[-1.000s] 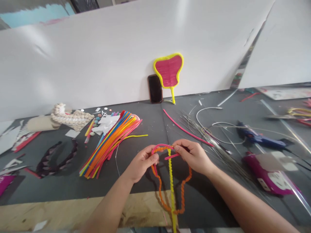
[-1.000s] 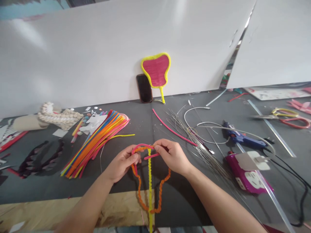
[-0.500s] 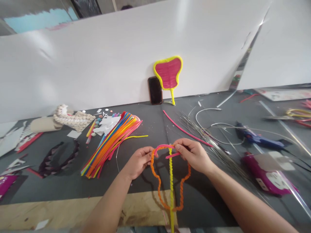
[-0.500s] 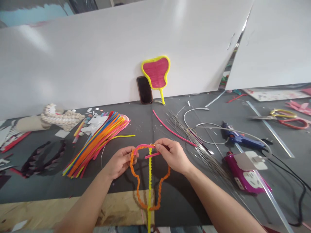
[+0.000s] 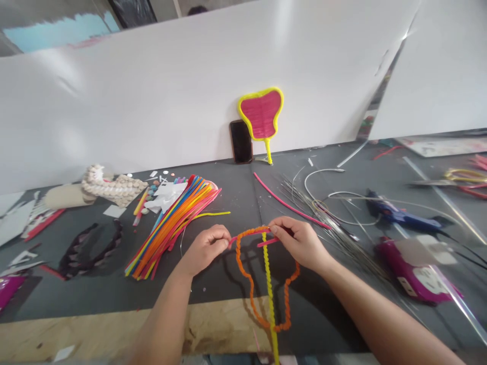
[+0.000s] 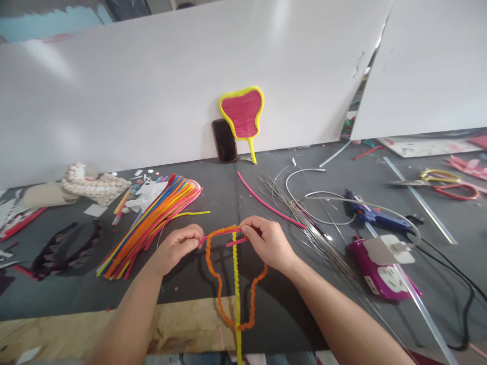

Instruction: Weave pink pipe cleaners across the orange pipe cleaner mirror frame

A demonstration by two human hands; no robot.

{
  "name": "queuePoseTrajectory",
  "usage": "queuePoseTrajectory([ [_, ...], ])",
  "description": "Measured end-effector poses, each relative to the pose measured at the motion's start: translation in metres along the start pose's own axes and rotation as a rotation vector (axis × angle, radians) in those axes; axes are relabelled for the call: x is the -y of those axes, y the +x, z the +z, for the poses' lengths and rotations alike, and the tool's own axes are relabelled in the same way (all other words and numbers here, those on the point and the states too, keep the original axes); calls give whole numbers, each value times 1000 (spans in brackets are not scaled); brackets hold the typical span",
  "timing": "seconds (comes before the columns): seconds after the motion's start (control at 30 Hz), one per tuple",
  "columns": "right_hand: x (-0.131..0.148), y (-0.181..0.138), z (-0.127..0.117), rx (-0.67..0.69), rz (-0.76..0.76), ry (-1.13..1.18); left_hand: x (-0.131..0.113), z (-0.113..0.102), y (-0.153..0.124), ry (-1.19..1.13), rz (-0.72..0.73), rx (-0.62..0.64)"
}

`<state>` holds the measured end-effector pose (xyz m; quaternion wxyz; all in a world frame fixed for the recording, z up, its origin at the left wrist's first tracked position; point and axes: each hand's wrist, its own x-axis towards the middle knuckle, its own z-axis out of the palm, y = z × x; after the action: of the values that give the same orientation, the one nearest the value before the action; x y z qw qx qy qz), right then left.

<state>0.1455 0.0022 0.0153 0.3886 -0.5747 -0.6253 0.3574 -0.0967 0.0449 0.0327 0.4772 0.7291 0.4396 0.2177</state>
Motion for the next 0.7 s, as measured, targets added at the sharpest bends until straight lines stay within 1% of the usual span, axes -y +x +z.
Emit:
queuePoseTrajectory([
  [0.1,1,0,0,13,5,-8,-2,1,-1,2,-29,45],
  [0.2,3,0,1,28,8,-11,-2,4,-2,-127,-116,61],
  [0.27,4,0,2,31,3,-17,-1,7,-3,-237,-143,58],
  [0.33,4,0,2,34,-1,-26,0,10,-4,-280,-158,64],
  [0.43,2,0,3,35,-9,-48,0,12,-3,-238,-162,73],
  [0.6,1,0,4,29,-49,-89,-2,12,-1,-93,-190,-7],
  [0.7,1,0,5,7,-52,-118,-3,12,-1,-82,-216,-2],
])
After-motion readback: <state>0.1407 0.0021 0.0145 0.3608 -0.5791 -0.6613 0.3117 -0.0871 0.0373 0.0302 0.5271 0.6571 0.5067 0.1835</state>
